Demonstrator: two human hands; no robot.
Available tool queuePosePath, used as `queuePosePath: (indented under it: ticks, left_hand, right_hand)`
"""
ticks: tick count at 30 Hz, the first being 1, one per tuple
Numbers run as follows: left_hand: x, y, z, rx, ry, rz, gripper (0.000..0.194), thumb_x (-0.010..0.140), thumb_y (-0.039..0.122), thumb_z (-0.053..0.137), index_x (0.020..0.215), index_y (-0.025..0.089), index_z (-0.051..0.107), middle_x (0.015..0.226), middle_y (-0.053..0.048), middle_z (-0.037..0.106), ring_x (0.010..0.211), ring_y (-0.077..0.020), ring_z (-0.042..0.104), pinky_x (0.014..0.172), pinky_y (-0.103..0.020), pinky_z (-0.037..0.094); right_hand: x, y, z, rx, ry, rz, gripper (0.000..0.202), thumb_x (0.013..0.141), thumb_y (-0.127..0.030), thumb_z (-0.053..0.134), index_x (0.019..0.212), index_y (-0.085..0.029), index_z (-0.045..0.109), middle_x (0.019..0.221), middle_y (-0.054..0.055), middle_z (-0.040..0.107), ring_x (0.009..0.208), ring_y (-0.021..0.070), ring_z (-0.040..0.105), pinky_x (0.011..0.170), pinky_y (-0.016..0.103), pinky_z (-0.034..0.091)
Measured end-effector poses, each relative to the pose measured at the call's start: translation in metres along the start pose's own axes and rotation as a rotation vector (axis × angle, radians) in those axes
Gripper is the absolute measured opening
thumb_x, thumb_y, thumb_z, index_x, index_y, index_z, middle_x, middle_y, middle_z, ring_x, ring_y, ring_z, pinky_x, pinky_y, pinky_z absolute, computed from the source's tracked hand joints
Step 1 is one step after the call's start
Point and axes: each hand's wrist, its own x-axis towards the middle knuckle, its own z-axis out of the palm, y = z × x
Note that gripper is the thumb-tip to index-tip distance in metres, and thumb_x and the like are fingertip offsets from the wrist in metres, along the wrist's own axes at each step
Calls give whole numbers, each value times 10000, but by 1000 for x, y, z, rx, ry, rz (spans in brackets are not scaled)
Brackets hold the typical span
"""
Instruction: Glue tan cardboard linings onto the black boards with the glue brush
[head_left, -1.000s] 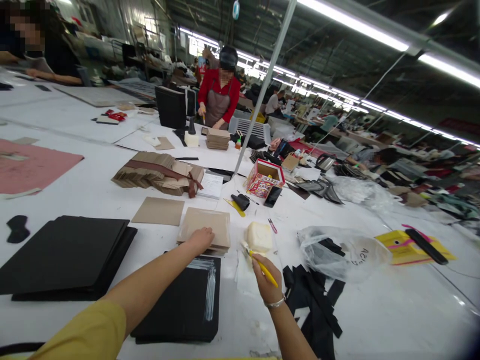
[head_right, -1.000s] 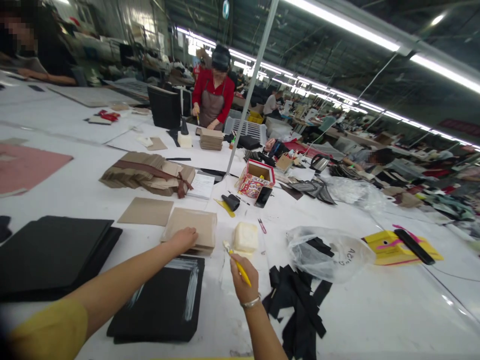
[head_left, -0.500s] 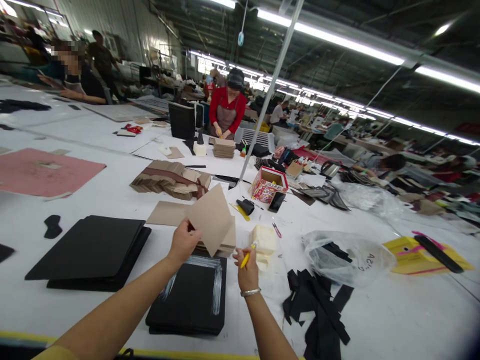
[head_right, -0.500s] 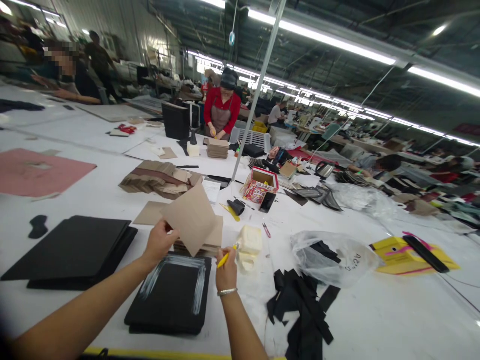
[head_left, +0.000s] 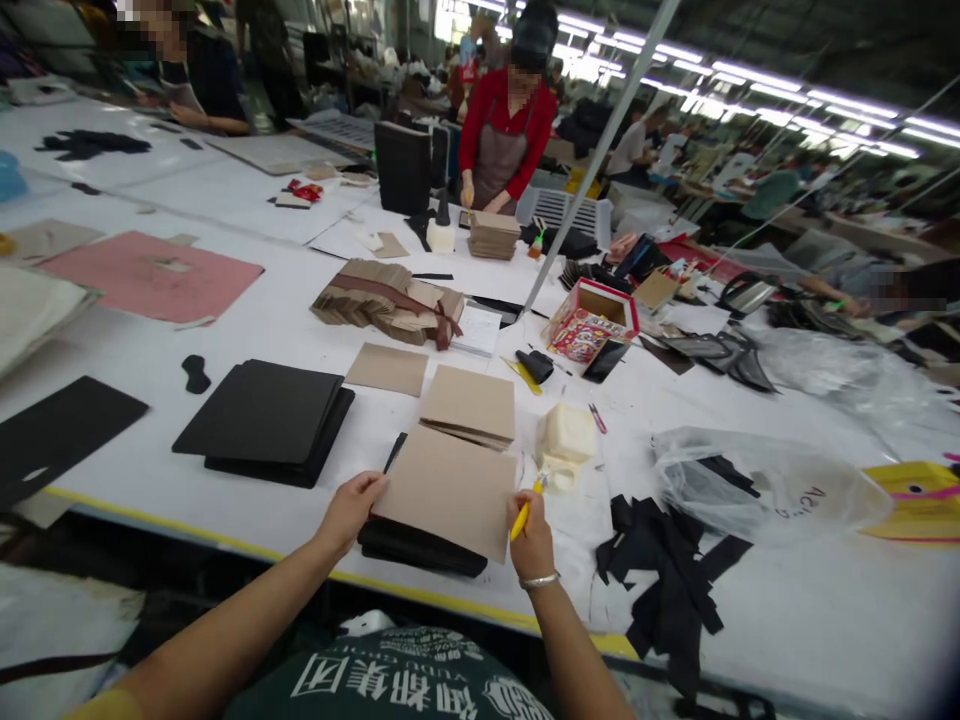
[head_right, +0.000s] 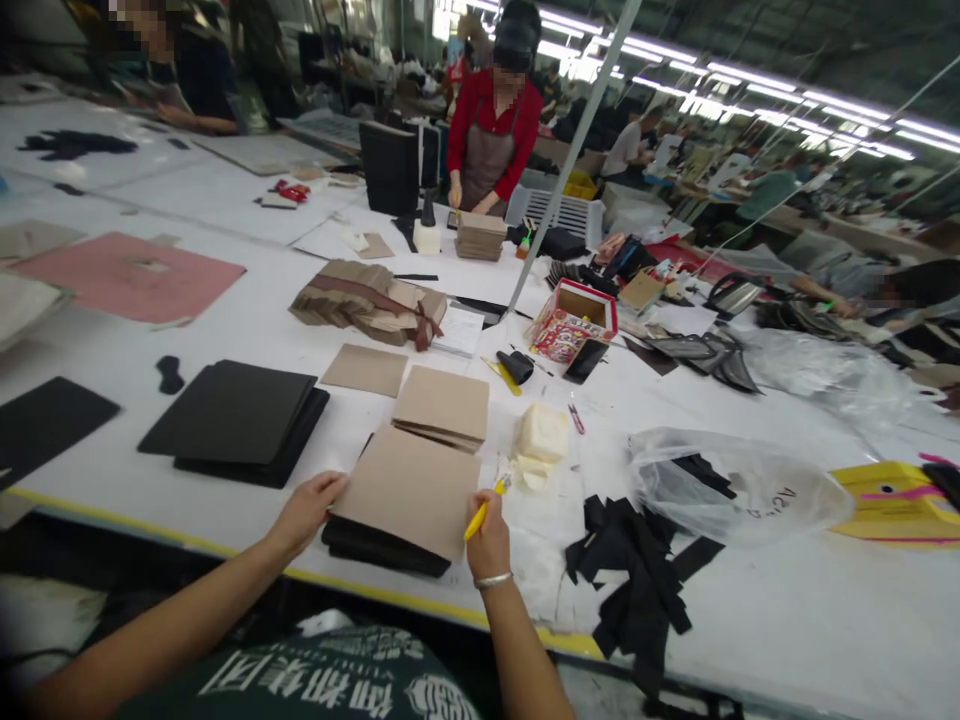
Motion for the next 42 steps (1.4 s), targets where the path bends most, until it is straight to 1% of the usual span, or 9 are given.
queuePosePath:
  ticks: [3, 6, 11, 13, 20, 28, 33, 36, 42]
  left_hand:
    - [-3, -33, -13, 232, -59, -2, 326, 688, 470, 533, 731, 152, 589, 581, 27, 537, 528, -112, 488, 474, -201, 386]
    - [-2, -45, -18, 346, -61, 19, 286, 683, 441, 519, 679, 162, 582, 518, 37, 505, 472, -116, 463, 454, -209, 358]
    - [16, -33, -21, 510, 3, 129, 252, 690, 396, 490, 596, 172, 557, 543, 19, 542, 552, -141, 500, 523, -219, 351]
    - [24, -30, -21, 542, 26, 146, 250, 689, 385, 482, 576, 173, 552, 560, 12, 556, 581, -149, 508, 541, -222, 348]
    - [43, -38, -18, 526, 21, 86, 238, 676, 362, 471, 576, 165, 560, 554, 9, 539, 567, -145, 489, 524, -221, 326]
    - [46, -36, -16, 542, 28, 68, 259, 673, 384, 479, 532, 170, 513, 526, 16, 513, 540, -136, 470, 520, -222, 318]
    - [48, -42, -17, 618, -5, 21, 337, 690, 477, 477, 571, 169, 544, 530, 12, 533, 566, -149, 491, 535, -226, 321]
    - [53, -47, -18, 653, -34, -3, 353, 689, 500, 472, 588, 172, 552, 532, 14, 541, 565, -150, 495, 531, -225, 321]
    - [55, -42, -19, 718, -57, 0, 365, 693, 511, 459, 557, 179, 527, 483, 23, 503, 525, -143, 476, 508, -223, 308]
  right_hand:
    - [-13, 15, 12, -90, -48, -47, 246, 863, -350, 316, 967, -177, 456, 775, 50, 595, 628, 182, 579, 560, 279, 411]
    - [-15, 21, 26, -149, -68, -75, 246, 862, -327, 312, 961, -175, 478, 788, 63, 610, 654, 190, 587, 575, 286, 421]
    - [1, 22, 44, -221, -51, -72, 251, 866, -341, 310, 930, -178, 491, 731, 53, 602, 640, 189, 581, 571, 281, 413]
    - [7, 23, 50, -228, -55, -61, 242, 865, -339, 313, 915, -180, 488, 722, 42, 594, 628, 181, 578, 568, 272, 406]
    - [13, 30, 63, -230, -69, 2, 234, 866, -359, 322, 891, -187, 479, 708, 21, 575, 600, 165, 568, 549, 254, 382]
    - [17, 27, 63, -224, -95, 27, 205, 856, -324, 333, 877, -183, 481, 654, 15, 551, 581, 166, 550, 539, 251, 361]
    - [17, 24, 62, -256, -115, 57, 141, 818, -222, 362, 867, -180, 487, 608, -10, 526, 544, 136, 517, 509, 223, 315]
    - [18, 25, 63, -267, -120, 75, 122, 804, -195, 384, 871, -178, 485, 601, -21, 515, 539, 120, 500, 509, 211, 297]
    - [20, 22, 62, -283, -139, 135, 101, 805, -184, 406, 881, -185, 473, 587, -32, 493, 519, 111, 474, 500, 207, 267]
